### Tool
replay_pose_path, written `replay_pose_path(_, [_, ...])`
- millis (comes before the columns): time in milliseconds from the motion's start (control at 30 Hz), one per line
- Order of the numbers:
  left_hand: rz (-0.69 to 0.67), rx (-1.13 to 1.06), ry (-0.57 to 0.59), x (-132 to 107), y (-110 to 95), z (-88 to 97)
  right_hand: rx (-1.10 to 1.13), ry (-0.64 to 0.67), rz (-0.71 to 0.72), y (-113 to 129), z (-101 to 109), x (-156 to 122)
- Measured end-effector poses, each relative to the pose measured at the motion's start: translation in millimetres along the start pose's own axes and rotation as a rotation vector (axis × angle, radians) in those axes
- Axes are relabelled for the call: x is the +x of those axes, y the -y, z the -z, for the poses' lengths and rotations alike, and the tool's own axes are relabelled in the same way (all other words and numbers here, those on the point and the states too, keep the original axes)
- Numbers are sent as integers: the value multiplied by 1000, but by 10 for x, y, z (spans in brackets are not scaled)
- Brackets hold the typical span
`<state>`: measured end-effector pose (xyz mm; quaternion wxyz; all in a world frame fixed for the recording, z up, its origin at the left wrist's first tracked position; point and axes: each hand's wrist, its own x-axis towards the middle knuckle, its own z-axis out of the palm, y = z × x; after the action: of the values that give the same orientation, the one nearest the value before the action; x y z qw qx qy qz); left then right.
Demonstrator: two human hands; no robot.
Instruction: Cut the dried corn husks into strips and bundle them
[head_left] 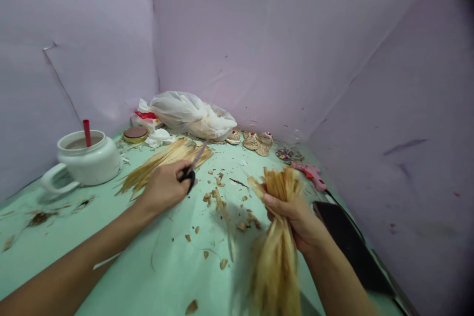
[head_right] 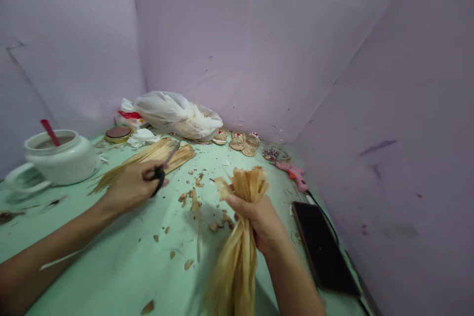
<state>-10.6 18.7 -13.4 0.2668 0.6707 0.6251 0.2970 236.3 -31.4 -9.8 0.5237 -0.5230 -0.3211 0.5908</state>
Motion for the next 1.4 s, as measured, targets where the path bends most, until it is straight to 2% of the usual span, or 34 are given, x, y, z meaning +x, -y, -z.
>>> replay_pose_path(67, [12,316,-206,85,75,113,141,-36,-42,47,28,-1])
replay_pose_path(100, [40,436,-239,114,107,151,216,-28,-64,63,36,-1])
replay_pose_path(167, [61,576,-211,143,148,181,329,9,-141,74,47,-1])
replay_pose_path(267, [-29,648,-131,135,148,125,354,-13,-260,61,63,9])
replay_pose_path(333, [-90,663,-123,126,131,58,345,-2,-296,48,73,24])
replay_pose_path(433, [-126,648,-109,140,122,-25,322,1,-284,28,75,53])
replay_pose_path(533, [-136,568,-96,175,128,-26,296,-41,-258,3,66,75])
replay_pose_path(600, [-123,397,-176,197,121,42,290,-47,-247,-11,62,78])
replay_pose_path(667, [-60,29,-250,213,104,154,293,-23,-248,-21,56,75])
replay_pose_path(733, [48,-452,-176,218,85,272,306,18,-264,-32,43,69])
replay_pose_path(800, [150,-861,12,204,65,344,316,61,-272,-50,13,65])
replay_pose_path(900, [287,-1173,240,119,17,287,304,45,-236,-99,-68,53])
replay_pose_path(1033, [407,-1243,448,-103,-111,-32,320,3,-175,-189,-213,-1])
replay_pose_path(1133, [417,-1209,574,-281,-207,-278,317,120,-151,-239,-286,-56])
replay_pose_path(1233, [426,-1145,595,-416,-270,-455,298,193,-103,-262,-309,-98])
replay_pose_path(1400, [414,-1036,573,-521,-322,-578,268,146,-96,-245,-340,-142])
